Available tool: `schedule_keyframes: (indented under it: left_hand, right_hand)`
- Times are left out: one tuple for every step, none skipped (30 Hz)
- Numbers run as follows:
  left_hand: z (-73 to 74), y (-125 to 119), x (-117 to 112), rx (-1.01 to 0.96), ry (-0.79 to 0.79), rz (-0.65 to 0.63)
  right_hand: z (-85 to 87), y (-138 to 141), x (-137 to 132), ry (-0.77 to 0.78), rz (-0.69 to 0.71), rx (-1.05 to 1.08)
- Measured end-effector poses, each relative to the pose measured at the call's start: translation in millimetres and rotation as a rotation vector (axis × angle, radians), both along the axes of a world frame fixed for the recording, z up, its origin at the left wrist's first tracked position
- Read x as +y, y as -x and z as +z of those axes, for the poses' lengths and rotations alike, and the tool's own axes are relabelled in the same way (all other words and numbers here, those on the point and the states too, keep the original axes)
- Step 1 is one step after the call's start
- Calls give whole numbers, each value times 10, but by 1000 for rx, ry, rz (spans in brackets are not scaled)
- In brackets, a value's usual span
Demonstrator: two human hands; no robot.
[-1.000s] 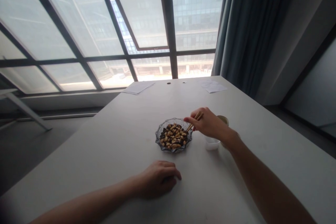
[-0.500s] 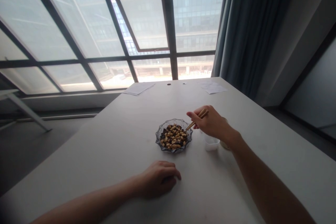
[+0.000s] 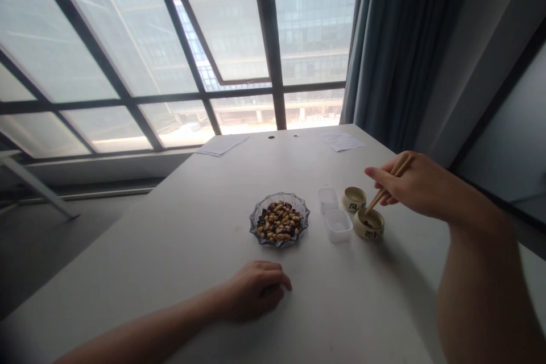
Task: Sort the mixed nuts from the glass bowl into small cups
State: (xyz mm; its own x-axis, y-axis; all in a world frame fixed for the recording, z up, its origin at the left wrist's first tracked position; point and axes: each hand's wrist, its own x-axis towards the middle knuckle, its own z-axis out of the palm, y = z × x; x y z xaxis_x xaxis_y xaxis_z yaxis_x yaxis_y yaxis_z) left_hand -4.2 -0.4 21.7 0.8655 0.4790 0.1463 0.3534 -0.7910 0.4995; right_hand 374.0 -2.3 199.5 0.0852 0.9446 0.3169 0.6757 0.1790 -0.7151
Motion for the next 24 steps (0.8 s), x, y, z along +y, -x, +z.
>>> schedule_keyframes:
  left_hand:
    - [3, 0, 0, 3, -1, 0]
    - [4, 0, 0, 5, -2, 0]
    - [3, 0, 1, 7, -3, 0]
    - [-1, 1, 1, 9, -4, 0]
    - [-6, 1, 2, 11, -5, 1]
    - [-12, 2, 4, 12, -5, 1]
    - [-18, 3, 5, 13, -4, 1]
    - [-24, 4, 6, 13, -3, 1]
    - [-29, 5, 7, 13, -2, 1]
    - [-32, 6, 8, 12, 0, 0]
    - [-34, 6, 9, 11, 2, -1]
    - [-35, 7, 9, 10, 2, -1]
    - [-34, 7, 9, 10, 3, -1]
    - [-31, 7, 9, 10, 2, -2]
    - [-28, 7, 9, 11, 1, -2]
    - [-25, 6, 9, 11, 0, -2]
    - [-21, 6, 9, 12, -2, -2]
    - [-17, 5, 10, 13, -2, -4]
    - [-14, 4, 10, 15, -2, -5]
    - [-12, 4, 11, 16, -2, -7]
    - [-11, 3, 12, 16, -1, -9]
    - [-11, 3, 13, 16, -1, -11]
    - [-11, 3, 13, 15, 0, -12]
    - [-13, 3, 13, 13, 0, -12]
  right_hand:
    - [-22, -38, 41, 88, 3, 29]
    - [-37, -61, 77, 170, -6, 55]
    - [-45, -70, 106, 211, -26, 76]
    - [-47, -68, 126, 209, -52, 92]
    - [-42, -57, 137, 200, -81, 101]
    - [-33, -41, 142, 183, -107, 106]
    - [-20, -19, 142, 159, -127, 105]
    - [-4, 9, 138, 127, -140, 98]
    - [14, 44, 134, 90, -147, 86]
    - [32, 89, 131, 47, -144, 67]
    - [48, 144, 130, 8, -121, 47]
    - [59, 211, 133, -22, -82, 37]
    - [62, 289, 141, -44, -32, 42]
    - [55, 375, 155, -57, 28, 59]
    - [37, 466, 175, -63, 92, 85]
    - [7, 558, 201, -62, 161, 105]
    - [-33, 648, 232, -53, 226, 110]
    - [-83, 732, 268, -43, 286, 92]
    - [-138, 809, 308, -28, 340, 61]
    - [-199, 875, 351, -15, 383, 29]
    - [-262, 931, 395, -4, 414, 4]
    - [-325, 978, 440, 6, 433, -10]
    - [-388, 1015, 484, 16, 441, -12]
    - [-448, 1044, 526, 25, 445, -10]
